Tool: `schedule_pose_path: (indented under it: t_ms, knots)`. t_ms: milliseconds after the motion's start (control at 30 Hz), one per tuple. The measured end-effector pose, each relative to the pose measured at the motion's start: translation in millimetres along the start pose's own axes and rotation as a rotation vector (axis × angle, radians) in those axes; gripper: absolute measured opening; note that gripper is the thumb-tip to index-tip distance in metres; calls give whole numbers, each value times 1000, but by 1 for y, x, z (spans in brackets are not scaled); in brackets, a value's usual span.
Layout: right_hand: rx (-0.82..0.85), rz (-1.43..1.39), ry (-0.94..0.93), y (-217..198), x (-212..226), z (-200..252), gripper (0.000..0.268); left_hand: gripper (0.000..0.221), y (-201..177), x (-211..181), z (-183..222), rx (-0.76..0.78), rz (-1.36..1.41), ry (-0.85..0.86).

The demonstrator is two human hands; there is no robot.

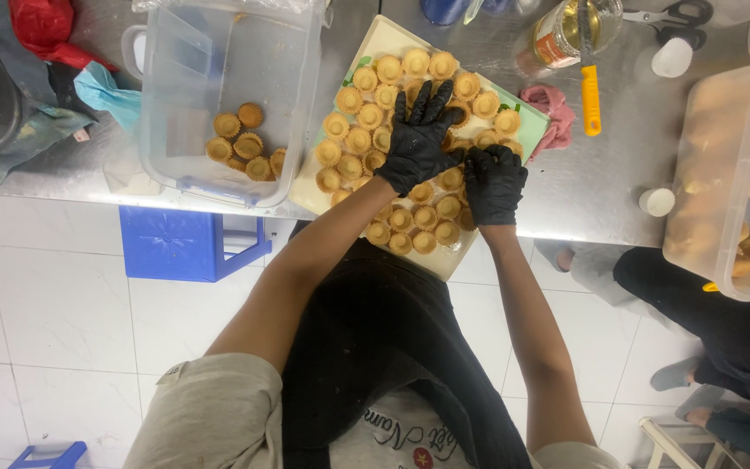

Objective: Arranging small pre-baked pastry tart shells on a white tray for filling.

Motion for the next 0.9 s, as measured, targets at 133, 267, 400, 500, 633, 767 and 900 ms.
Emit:
schedule_pose_path:
  t_ms: [133,267,400,500,633,767,900]
  knots:
    - [-38,39,-67,-12,9,-6,20,83,2,2,-2,17,21,-23]
    - [-28,-73,-30,-5,1,-5,23,85,3,5,-2,36,11,-41]
    - [-44,-2,-106,-23,13,-12,23,85,2,5,-1,13,20,-12]
    - [-46,-208,23,-17,-10,-10,21,82,-2,1,-3,26,29,-20]
    - [-109,-308,116,-15,-31,-2,22,75,1,4,3,-6,34,5]
    - [-34,-211,77,-14,-22,-12,26,66,-4,-5,9,-119,69,112]
    - [7,-78,-49,-1,-4,-21,29,46,-11,-9,7,-175,57,171]
Point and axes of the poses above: each hand's wrist, its own z-axis away from the middle knuckle, its own y-axis out of the palm, x = y × z, the point moved 10 cm from there along -z, towards the middle knuckle, and after that the axes turned 9 degrees about z, right-handed, at the moved point
